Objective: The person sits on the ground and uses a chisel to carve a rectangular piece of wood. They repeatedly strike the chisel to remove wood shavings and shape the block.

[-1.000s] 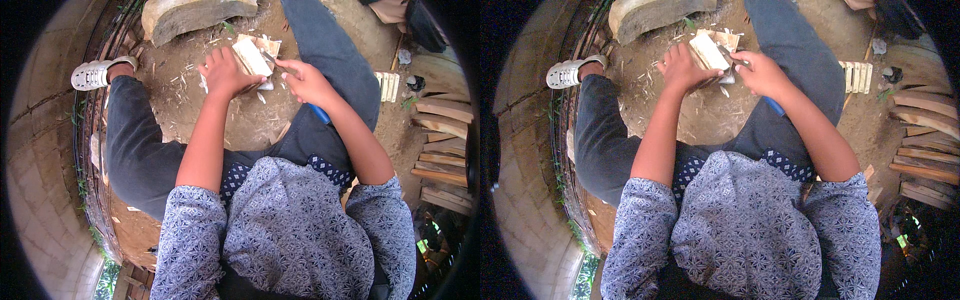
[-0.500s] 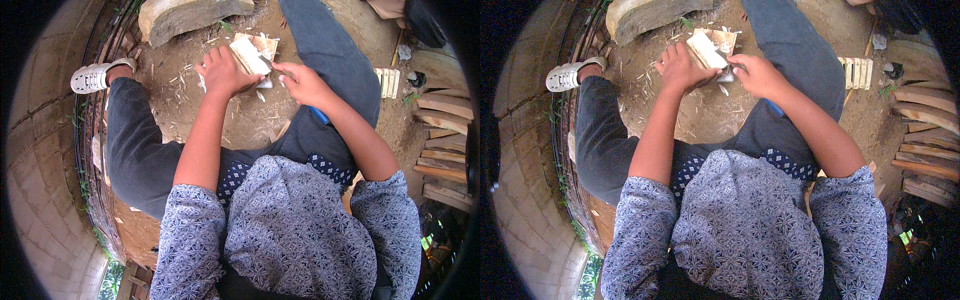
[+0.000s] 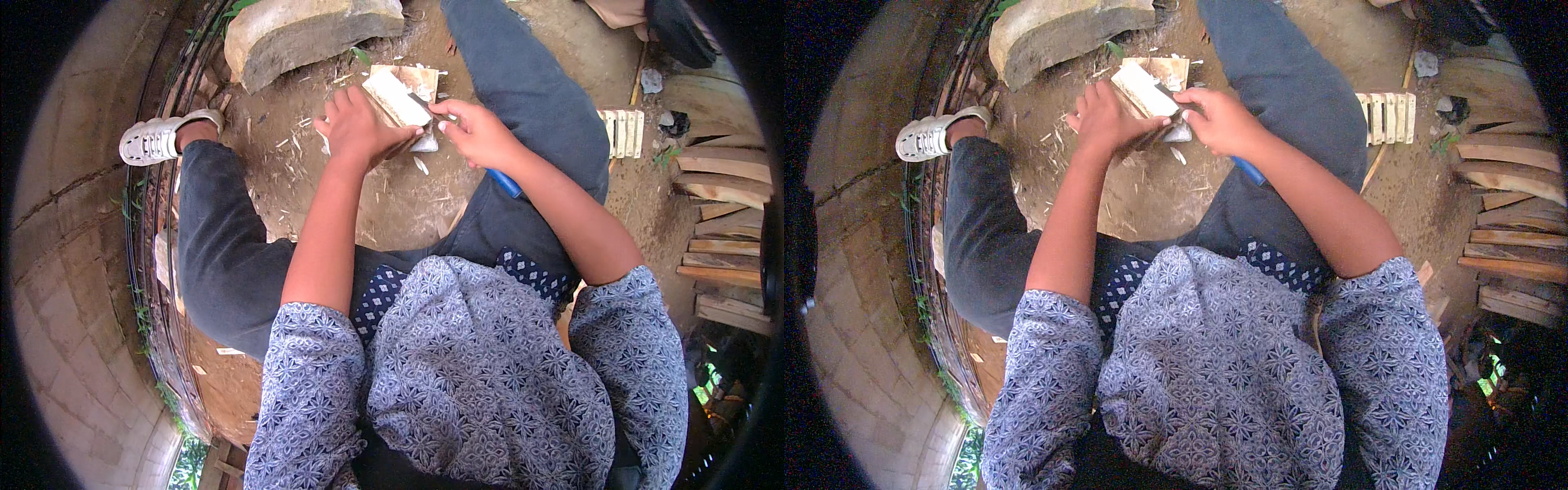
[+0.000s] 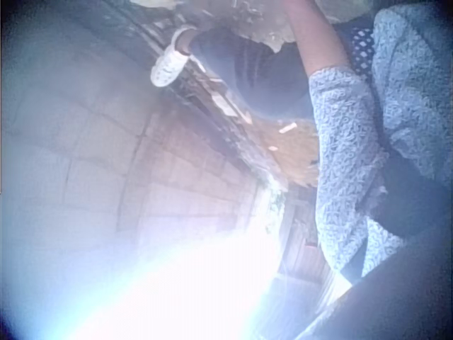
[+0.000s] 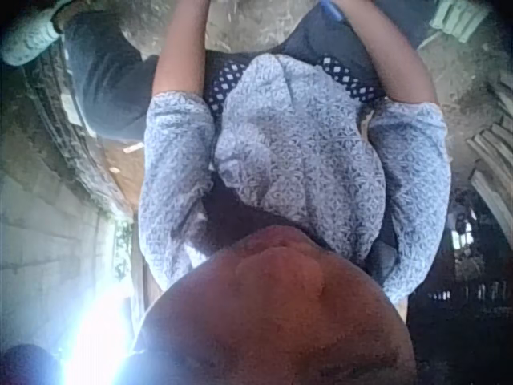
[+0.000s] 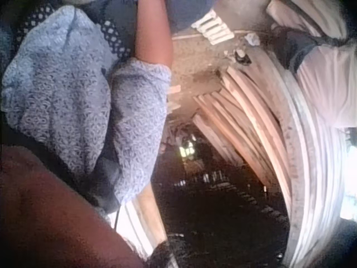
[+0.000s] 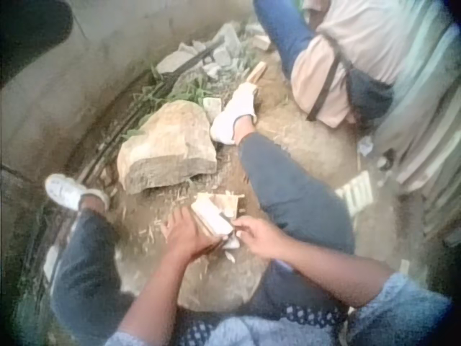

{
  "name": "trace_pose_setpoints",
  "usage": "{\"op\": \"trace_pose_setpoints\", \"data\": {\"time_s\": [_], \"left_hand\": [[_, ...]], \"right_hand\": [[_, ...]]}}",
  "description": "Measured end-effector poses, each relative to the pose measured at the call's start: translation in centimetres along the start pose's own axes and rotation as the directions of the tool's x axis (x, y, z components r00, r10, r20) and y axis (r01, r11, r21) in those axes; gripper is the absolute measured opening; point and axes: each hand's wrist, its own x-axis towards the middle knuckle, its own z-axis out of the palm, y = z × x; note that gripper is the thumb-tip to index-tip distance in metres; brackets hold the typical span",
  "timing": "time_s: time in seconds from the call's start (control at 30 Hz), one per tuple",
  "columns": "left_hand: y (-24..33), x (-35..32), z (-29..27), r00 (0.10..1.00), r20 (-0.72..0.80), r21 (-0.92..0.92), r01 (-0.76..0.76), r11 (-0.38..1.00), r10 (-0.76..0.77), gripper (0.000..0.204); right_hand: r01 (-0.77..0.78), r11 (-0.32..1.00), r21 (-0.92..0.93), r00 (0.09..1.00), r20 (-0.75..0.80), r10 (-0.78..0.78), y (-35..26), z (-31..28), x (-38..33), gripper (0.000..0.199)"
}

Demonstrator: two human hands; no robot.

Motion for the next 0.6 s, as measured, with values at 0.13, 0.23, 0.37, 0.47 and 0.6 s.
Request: {"op": "trace_pose_setpoints", "data": {"time_s": [0.13, 0.23, 0.37, 0.47, 0.6], "left_hand": [[0.5, -0.6, -0.4, 0.993, -0.016, 0.000, -0.114, 0.993, 0.114, 0.114], [0.5, -1.2, 0.1, 0.995, 0.004, -0.020, -0.098, 0.995, 0.098, 0.112], [0.3, -1.1, 0.3, 0.996, -0.039, 0.000, -0.080, 0.997, 0.080, 0.110], [0.5, -0.9, -0.8, 0.999, 0.042, 0.007, -0.030, 1.000, 0.030, 0.110], [-0.6, 0.7, -1.2, 0.979, 0.203, -0.145, 0.007, 0.989, 0.022, 0.110]], "right_hand": [[0.088, 0.995, 0.053, 0.990, -0.113, -0.081, 0.3, 0.4, 3.7, 0.038], [0.189, 0.968, 0.167, 0.958, -0.246, -0.145, -1.4, 0.7, 6.1, 0.039], [0.206, 0.913, 0.353, 0.958, -0.262, -0.115, -2.4, -1.3, 4.2, 0.041], [0.098, 0.935, 0.341, 0.948, -0.317, 0.017, -2.4, -1.5, 3.0, 0.042], [0.109, 0.904, 0.413, 0.958, -0.286, 0.015, -3.2, -0.9, 2.8, 0.043]]}}
